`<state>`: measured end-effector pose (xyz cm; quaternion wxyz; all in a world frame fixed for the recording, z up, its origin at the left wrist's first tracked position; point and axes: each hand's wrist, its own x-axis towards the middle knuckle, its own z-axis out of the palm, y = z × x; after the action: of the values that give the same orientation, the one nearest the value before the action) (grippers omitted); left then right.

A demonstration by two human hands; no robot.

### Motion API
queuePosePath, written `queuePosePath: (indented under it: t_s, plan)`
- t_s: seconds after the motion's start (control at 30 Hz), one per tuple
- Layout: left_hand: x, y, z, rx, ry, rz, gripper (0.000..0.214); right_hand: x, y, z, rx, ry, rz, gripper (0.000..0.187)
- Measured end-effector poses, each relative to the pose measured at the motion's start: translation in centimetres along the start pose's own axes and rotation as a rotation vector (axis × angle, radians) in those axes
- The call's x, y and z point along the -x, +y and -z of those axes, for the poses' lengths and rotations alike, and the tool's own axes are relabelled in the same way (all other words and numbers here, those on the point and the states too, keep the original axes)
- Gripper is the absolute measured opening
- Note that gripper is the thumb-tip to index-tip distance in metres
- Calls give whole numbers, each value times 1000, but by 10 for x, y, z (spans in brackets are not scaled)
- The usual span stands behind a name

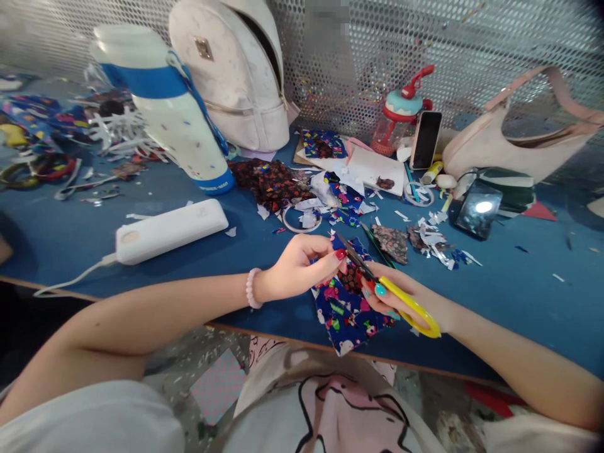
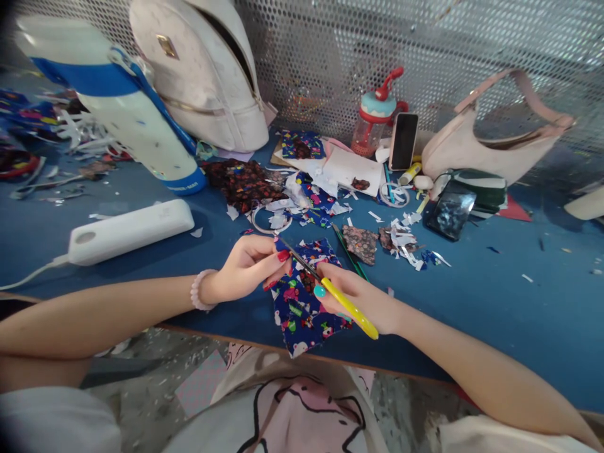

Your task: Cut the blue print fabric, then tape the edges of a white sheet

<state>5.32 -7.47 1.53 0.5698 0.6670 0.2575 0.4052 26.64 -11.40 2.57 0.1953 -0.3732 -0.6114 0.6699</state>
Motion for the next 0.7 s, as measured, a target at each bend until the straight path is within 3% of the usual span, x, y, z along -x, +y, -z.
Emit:
queuePosePath:
  t_s: [0.37, 0.7]
  plan:
    - [-1, 0, -1, 63, 11, 31, 54, -5, 13, -5, -216, 105, -32, 54]
    - [0, 1, 0, 66, 28, 55, 49, -8, 10, -3, -112, 126, -40, 49]
